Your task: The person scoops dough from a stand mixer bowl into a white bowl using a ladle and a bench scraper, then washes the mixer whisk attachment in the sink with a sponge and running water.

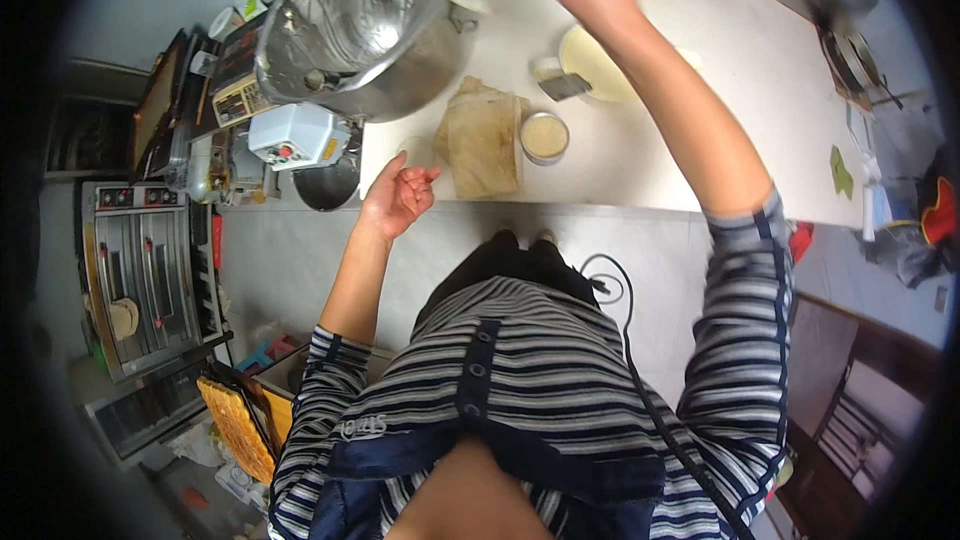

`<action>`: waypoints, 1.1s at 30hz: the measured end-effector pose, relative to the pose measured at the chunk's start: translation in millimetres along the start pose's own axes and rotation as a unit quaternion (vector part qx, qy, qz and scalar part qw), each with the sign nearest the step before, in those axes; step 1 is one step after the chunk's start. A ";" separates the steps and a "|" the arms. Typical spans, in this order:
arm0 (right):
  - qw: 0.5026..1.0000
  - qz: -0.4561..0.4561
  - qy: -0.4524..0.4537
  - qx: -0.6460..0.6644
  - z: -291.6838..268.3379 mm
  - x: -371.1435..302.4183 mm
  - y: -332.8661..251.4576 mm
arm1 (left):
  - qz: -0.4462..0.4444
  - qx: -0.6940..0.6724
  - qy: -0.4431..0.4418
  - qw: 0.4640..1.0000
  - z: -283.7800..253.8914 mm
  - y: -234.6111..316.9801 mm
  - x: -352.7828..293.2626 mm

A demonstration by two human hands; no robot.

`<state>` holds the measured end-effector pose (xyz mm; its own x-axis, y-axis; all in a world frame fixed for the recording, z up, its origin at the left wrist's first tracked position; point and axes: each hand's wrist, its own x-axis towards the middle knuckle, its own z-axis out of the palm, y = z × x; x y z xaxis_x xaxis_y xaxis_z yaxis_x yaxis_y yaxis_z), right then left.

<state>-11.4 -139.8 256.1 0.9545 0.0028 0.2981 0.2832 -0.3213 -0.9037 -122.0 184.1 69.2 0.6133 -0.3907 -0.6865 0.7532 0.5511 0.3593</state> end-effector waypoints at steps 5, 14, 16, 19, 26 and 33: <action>0.999 0.018 -0.014 -0.045 67.2 58.0 -4.8 | -0.028 0.101 0.011 0.994 5.1 -32.6 20.4; 0.920 0.228 0.237 0.214 -18.8 -77.1 102.6 | 0.104 0.303 -0.053 0.946 18.8 -46.1 83.5; 0.865 0.316 0.305 0.243 -31.9 -122.5 133.0 | 0.167 0.334 -0.082 0.924 35.9 -38.3 125.7; 0.818 0.461 0.280 0.198 -29.6 -193.6 159.1 | 0.266 0.460 -0.079 0.844 73.1 -22.3 190.3; 0.709 0.524 0.171 0.440 29.8 -206.0 149.3 | 0.048 0.511 -0.173 0.840 130.6 -8.7 273.9; 0.648 0.371 0.282 0.603 56.1 -122.2 167.2 | -0.012 0.283 -0.217 0.934 132.2 -35.8 267.9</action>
<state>-75.4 -140.7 51.4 0.7804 -0.1844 -0.5974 -0.0415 0.9381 -0.3439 46.8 -37.8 -44.0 0.5413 -0.7272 -0.4220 0.6971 0.1076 0.7088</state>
